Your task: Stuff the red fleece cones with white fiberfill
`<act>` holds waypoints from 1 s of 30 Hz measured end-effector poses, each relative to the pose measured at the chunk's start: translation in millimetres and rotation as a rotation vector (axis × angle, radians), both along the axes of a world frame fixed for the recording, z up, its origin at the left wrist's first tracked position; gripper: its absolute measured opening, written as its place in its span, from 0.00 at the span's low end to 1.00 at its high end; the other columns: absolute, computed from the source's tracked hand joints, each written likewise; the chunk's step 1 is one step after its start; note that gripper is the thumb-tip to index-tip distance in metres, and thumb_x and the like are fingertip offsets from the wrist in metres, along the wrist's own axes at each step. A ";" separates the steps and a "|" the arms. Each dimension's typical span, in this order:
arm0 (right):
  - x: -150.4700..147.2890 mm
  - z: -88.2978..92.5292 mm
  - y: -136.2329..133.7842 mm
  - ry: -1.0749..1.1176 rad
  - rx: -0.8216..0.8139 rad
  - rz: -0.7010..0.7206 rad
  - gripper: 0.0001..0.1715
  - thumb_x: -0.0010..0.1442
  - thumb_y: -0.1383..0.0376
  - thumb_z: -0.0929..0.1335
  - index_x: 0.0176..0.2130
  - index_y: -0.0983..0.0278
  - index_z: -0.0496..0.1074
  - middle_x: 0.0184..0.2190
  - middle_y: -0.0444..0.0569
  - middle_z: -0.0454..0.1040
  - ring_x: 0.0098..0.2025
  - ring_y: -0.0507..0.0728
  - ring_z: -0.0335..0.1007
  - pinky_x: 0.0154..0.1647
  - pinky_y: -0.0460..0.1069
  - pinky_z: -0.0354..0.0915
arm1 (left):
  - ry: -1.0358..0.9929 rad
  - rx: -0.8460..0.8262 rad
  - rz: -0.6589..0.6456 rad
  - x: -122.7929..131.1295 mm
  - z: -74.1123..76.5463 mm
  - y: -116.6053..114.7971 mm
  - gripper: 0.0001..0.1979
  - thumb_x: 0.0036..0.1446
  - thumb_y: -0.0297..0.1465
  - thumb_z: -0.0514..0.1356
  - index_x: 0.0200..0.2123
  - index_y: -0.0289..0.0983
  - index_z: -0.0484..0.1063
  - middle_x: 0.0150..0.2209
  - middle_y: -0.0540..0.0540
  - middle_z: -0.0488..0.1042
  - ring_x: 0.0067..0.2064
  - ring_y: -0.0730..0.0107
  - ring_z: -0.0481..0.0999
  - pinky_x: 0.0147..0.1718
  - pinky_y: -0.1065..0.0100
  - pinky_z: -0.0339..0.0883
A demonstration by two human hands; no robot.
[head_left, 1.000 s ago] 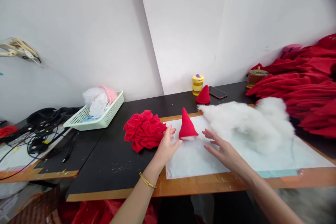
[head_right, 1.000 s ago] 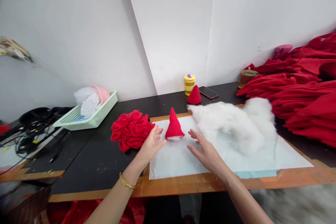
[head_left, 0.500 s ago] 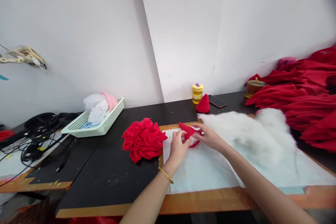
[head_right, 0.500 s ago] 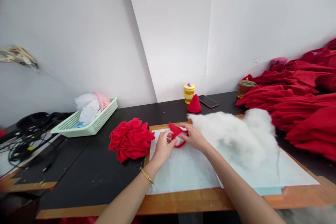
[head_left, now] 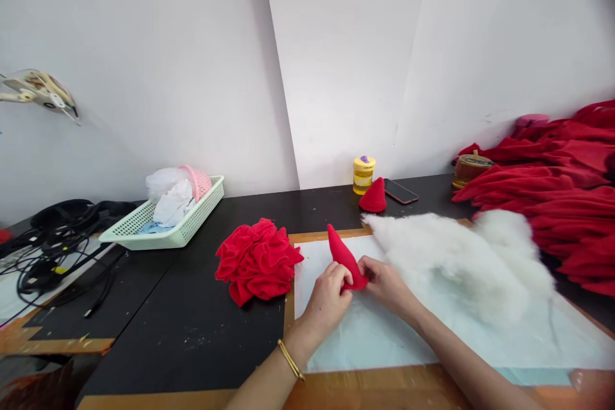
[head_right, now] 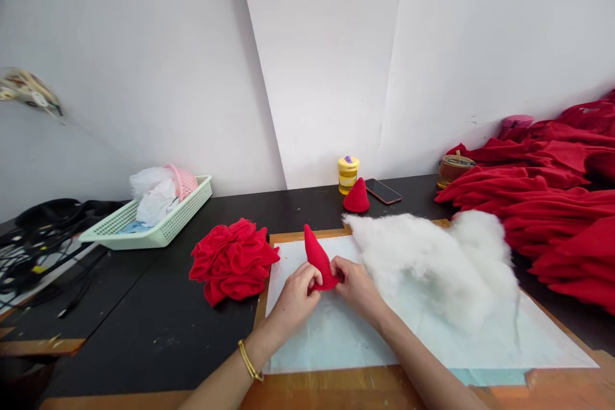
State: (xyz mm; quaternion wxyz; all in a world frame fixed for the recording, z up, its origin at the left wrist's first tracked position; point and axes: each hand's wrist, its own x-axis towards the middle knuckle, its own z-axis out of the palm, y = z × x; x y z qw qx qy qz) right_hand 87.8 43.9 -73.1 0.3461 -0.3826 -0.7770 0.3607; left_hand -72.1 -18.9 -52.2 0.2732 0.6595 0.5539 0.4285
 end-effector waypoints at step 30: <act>12.9 4.6 -19.7 0.061 -0.033 0.189 0.47 0.61 0.56 0.72 0.71 0.56 0.51 0.71 0.56 0.56 0.70 0.67 0.56 0.69 0.69 0.56 | -0.085 -0.186 -0.018 -59.3 -0.8 -32.7 0.58 0.44 0.25 0.72 0.72 0.41 0.42 0.69 0.31 0.59 0.71 0.44 0.56 0.67 0.42 0.50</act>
